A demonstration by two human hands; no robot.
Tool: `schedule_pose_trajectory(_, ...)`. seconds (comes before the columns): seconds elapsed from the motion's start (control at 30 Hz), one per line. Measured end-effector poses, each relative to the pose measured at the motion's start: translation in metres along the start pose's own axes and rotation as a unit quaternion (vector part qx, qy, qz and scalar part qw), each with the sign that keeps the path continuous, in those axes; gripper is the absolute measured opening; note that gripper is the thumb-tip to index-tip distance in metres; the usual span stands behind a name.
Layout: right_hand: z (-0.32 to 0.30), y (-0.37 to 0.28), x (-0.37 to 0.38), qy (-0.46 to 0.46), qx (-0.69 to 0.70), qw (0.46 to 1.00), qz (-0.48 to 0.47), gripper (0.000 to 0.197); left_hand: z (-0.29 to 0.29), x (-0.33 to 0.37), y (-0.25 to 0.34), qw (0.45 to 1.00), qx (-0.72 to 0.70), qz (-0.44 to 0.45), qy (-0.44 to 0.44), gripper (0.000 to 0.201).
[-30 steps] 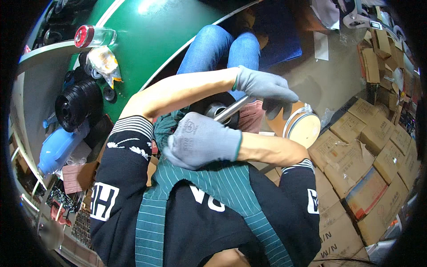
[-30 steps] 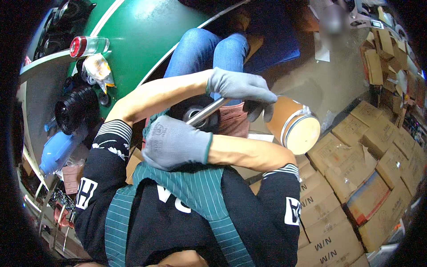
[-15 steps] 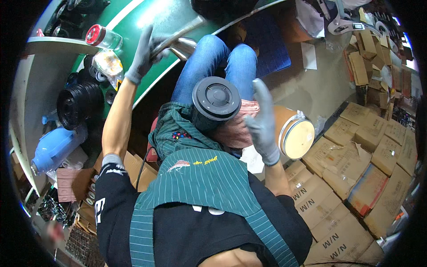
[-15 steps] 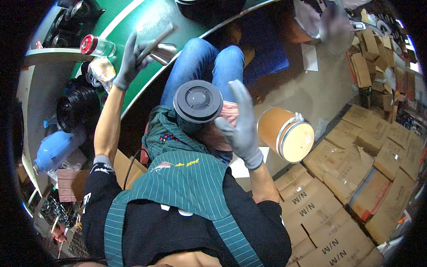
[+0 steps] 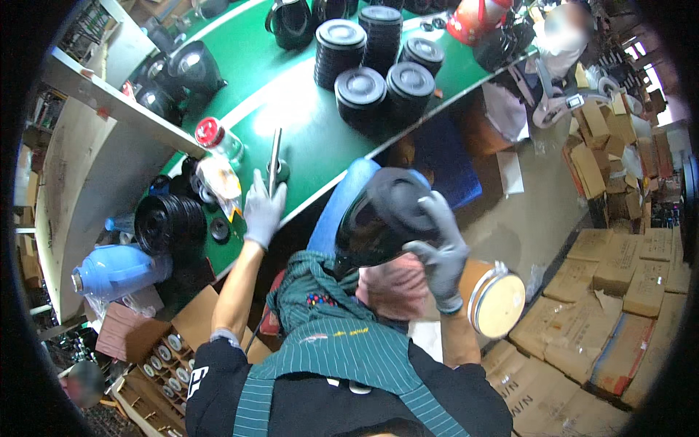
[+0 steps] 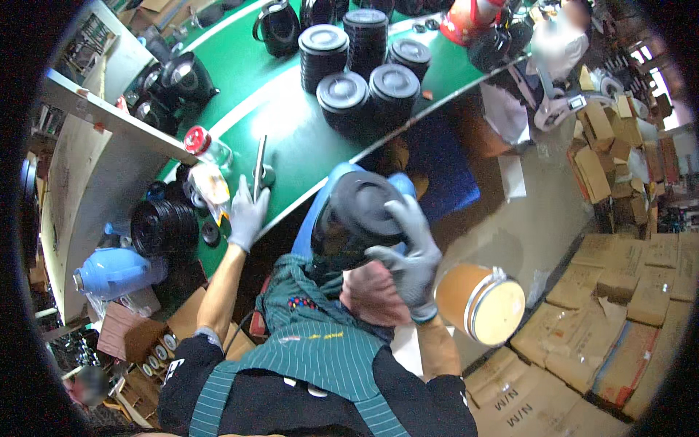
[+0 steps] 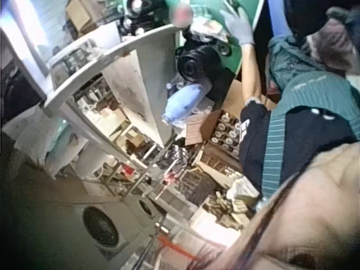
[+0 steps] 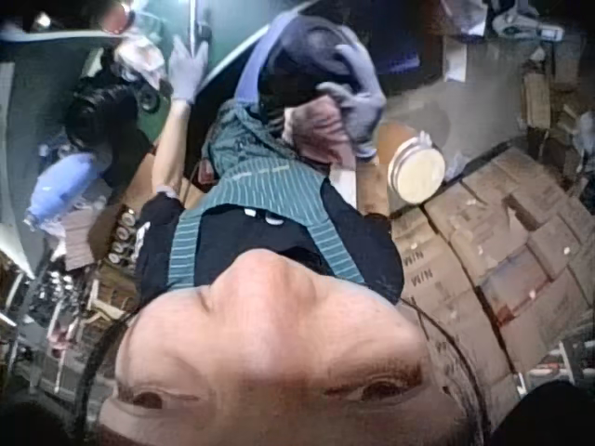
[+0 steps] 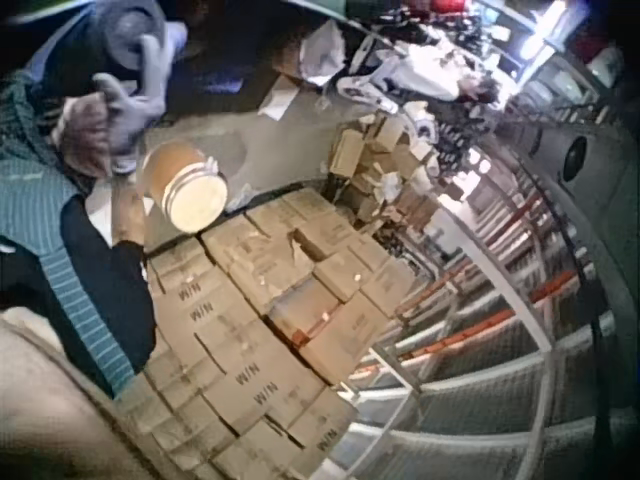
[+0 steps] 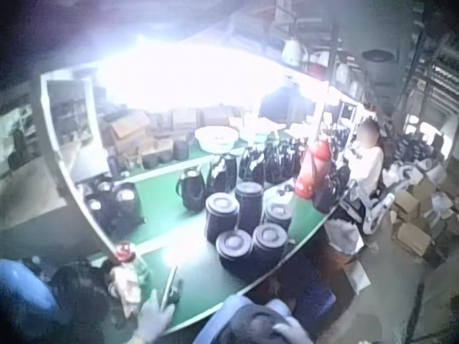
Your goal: The person repeatedly picks up black kettle bodies, inserts a metal rod into the base, and places the assembled units on a green workbench. The person also handles a small container and wipes the kettle surfaces with a cloth.
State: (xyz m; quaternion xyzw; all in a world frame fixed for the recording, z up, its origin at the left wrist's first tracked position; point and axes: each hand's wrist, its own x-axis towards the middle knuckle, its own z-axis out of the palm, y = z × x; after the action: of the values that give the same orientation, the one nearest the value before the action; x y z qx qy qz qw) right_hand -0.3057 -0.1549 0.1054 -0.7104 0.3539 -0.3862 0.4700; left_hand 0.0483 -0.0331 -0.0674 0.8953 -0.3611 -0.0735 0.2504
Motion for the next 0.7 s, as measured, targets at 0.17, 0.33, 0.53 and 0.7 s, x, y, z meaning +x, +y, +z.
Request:
schedule_pose_trajectory(0.17,0.01,0.062,0.031,0.067,0.361,0.911,0.187,0.052,-0.06,-0.049,0.047,0.859,-0.189,0.463,0.111,0.095)
schedule_pose_trajectory(0.33,0.083,0.103,0.057,-0.083,0.317,0.919,0.221,0.055,-0.051,-0.053,0.076,0.737,-0.672,0.002,0.071,0.08)
schedule_pose_trajectory(0.53,0.061,0.106,0.081,-0.255,0.437,0.771,0.386,0.079,-0.109,0.118,0.089,0.946,-0.125,0.195,0.226,0.055)
schedule_pose_trajectory(0.7,0.028,0.157,0.061,-0.258,0.539,0.691,0.406,0.078,-0.071,0.286,0.079,0.95,0.007,0.263,0.166,0.059)
